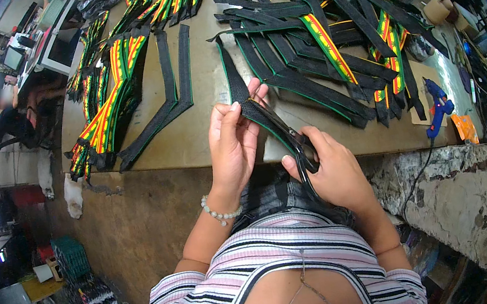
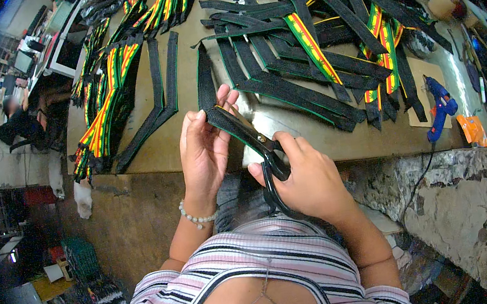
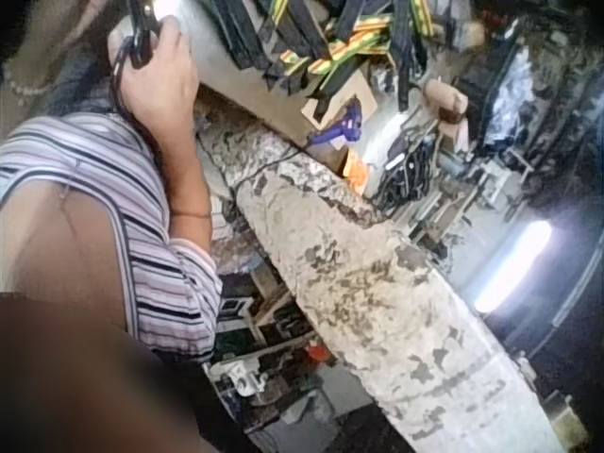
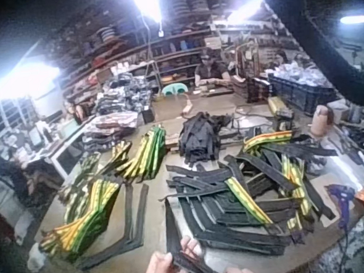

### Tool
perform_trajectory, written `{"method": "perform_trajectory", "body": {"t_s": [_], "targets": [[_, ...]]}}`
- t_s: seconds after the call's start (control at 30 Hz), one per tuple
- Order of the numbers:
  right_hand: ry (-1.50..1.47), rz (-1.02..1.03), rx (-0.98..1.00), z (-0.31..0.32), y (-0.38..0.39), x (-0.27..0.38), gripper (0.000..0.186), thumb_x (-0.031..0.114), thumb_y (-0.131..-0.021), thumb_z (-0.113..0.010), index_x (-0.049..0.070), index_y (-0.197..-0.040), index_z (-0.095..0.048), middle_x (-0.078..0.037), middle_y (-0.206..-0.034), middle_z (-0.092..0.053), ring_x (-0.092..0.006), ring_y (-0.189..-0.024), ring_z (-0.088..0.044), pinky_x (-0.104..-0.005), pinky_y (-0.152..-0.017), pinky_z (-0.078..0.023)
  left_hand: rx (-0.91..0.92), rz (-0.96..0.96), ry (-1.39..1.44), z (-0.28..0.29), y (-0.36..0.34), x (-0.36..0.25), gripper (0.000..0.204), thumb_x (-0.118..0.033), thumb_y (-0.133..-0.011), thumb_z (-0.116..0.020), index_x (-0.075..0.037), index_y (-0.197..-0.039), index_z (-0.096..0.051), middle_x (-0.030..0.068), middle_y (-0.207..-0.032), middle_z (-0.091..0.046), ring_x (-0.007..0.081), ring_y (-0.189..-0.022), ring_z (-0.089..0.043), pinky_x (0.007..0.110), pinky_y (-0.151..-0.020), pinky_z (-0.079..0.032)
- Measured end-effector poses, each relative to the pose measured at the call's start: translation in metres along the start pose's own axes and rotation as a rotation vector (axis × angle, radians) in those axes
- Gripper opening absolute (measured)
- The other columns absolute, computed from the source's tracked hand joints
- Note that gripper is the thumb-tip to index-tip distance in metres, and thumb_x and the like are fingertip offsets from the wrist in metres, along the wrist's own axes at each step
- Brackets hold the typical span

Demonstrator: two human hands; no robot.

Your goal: The person repeatedly picks up patterned fabric strips and cuts them into shorter pieces using scissors. They place the cut pieces on the table and continue cutting additional strips throughout the clip.

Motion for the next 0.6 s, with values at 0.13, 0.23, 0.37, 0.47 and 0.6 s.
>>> {"method": "perform_trajectory", "body": {"t_s": [0.13, 0.23, 0.37, 0.47, 0.6], "targets": [[-0.030, 0.001, 0.043, -0.002, 0.000, -0.001, 0.058, 0.041, -0.082, -0.072, 0.001, -0.118, -0.051, -0.020, -0.099, -0.062, -0.0355, -0.083, -0.063, -0.0414, -0.072, -0.051, 0.015, 0.010, 0.064, 0.002, 0.001, 0.006, 0.014, -0.013, -0.100, -0.043, -0.005, -0.089, -0.043, 0.0321, -0.140, -0.041, 0.0433, -0.133, -0.040, 0.046, -0.111, -0.039], [-0.051, 0.011, -0.044, -0.013, 0.000, 0.003, 0.056, 0.037, -0.081, -0.074, 0.001, -0.117, -0.051, -0.019, -0.097, -0.061, -0.0325, -0.080, -0.063, -0.0385, -0.070, -0.051, 0.011, -0.017, 0.118, 0.000, 0.004, 0.009, 0.013, -0.014, -0.100, -0.042, -0.004, -0.092, -0.046, 0.0304, -0.141, -0.041, 0.0425, -0.134, -0.039, 0.046, -0.112, -0.038], [-0.019, 0.032, -0.125, -0.022, 0.001, 0.005, 0.055, 0.036, -0.081, -0.074, 0.001, -0.117, -0.051, -0.020, -0.097, -0.061, -0.0355, -0.082, -0.064, -0.0411, -0.070, -0.052, -0.088, -0.027, 0.186, -0.003, 0.009, 0.017, 0.010, -0.013, -0.103, -0.035, -0.005, -0.099, -0.039, 0.0290, -0.140, -0.041, 0.0377, -0.132, -0.043, 0.043, -0.112, -0.039], [0.058, 0.063, -0.129, -0.023, 0.003, 0.005, 0.064, 0.046, -0.080, -0.071, 0.001, -0.119, -0.049, -0.021, -0.094, -0.058, -0.0409, -0.084, -0.064, -0.0485, -0.065, -0.052, -0.156, -0.045, 0.210, -0.005, 0.011, 0.021, 0.013, -0.014, -0.104, -0.034, -0.003, -0.100, -0.039, 0.0287, -0.139, -0.042, 0.0375, -0.131, -0.043, 0.043, -0.112, -0.039], [0.154, 0.016, -0.110, -0.021, 0.007, 0.003, 0.063, 0.046, -0.080, -0.071, 0.002, -0.120, -0.049, -0.019, -0.095, -0.057, -0.0397, -0.083, -0.064, -0.0472, -0.065, -0.052, -0.195, -0.040, 0.169, -0.005, 0.010, 0.025, 0.017, -0.018, -0.105, -0.033, -0.003, -0.101, -0.038, 0.0294, -0.139, -0.042, 0.0371, -0.130, -0.044, 0.043, -0.112, -0.039]]}}
Point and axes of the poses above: each hand's wrist, its own y-axis away from the middle knuckle, its own z-axis out of the back of the hand, x = y × z, the point moved 4 cm from there along -y, towards the middle knuckle
